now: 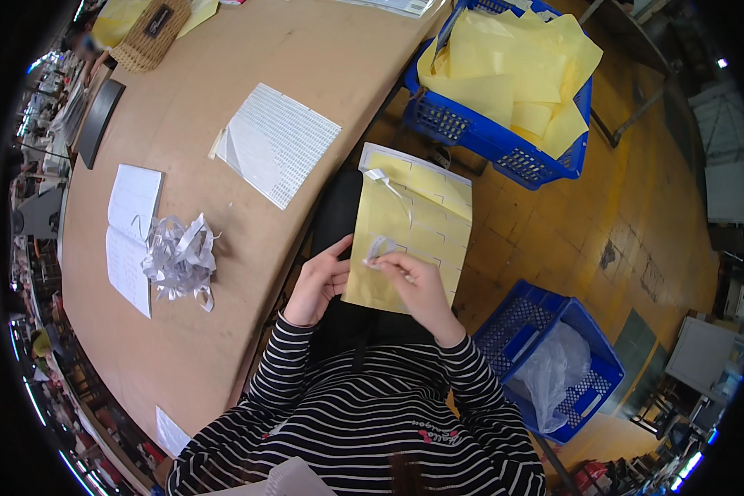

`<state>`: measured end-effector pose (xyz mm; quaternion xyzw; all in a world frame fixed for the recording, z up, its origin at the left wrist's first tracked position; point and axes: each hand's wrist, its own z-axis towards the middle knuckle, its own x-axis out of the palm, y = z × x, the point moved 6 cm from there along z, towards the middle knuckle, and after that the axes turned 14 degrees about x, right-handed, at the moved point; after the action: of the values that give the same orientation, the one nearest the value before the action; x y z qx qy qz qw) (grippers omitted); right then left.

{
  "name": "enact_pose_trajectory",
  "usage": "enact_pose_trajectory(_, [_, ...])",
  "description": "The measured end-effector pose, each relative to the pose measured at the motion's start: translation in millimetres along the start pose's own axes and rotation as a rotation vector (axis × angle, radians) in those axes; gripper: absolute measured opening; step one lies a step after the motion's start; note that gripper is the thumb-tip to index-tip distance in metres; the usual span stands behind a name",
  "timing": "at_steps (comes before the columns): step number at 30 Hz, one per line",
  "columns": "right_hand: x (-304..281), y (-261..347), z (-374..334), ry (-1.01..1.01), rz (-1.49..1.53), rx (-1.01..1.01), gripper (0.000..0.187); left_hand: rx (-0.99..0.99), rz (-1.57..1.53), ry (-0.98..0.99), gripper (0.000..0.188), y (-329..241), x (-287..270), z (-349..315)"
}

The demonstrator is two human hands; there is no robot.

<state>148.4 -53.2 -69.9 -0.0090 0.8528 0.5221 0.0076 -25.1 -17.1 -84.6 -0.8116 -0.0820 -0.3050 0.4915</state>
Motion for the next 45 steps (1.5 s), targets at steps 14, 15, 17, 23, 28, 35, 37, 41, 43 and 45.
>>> enact_pose_trajectory(14, [-73, -8, -9, -0.678, 0.606, -0.103, 0.021, 0.015, 0.014, -0.028, 0.037, 17, -4, 0])
enact_pose_trajectory(15, [-73, -5, -16, -0.743, 0.508, -0.128, 0.018, 0.022, -0.023, -0.019, 0.036, 18, -2, 0])
enact_pose_trajectory(17, [-46, 8, -22, -0.595, 0.117, -0.208, 0.013, -0.019, 0.062, -0.023, 0.033, 22, -1, 0])
enact_pose_trajectory(23, [19, 20, -22, -0.373, -0.516, -0.513, 0.009, 0.077, 0.382, -0.010, 0.023, 18, 0, 1])
enact_pose_trajectory(28, [-13, -20, -6, -0.344, 0.257, 0.052, 0.015, 0.055, 0.278, -0.068, 0.019, 17, -1, -3])
enact_pose_trajectory(35, [-106, -47, 2, -0.419, 0.974, -0.031, 0.026, 0.065, 0.175, -0.203, 0.010, 6, -22, -1])
enact_pose_trajectory(37, [-135, -47, -8, -0.488, 1.017, -0.076, 0.029, 0.086, 0.178, -0.231, 0.009, 2, -34, -2])
enact_pose_trajectory(41, [-165, -33, -39, -0.938, 0.733, -0.196, 0.030, 0.094, 0.301, -0.166, 0.009, 3, -48, -5])
enact_pose_trajectory(43, [-154, -17, -40, -0.988, 0.499, -0.244, 0.033, 0.109, 0.366, -0.064, 0.008, 8, -44, -5])
enact_pose_trajectory(45, [-132, 3, -33, -0.920, 0.231, -0.329, 0.036, 0.069, 0.397, 0.018, 0.007, 18, -38, -8])
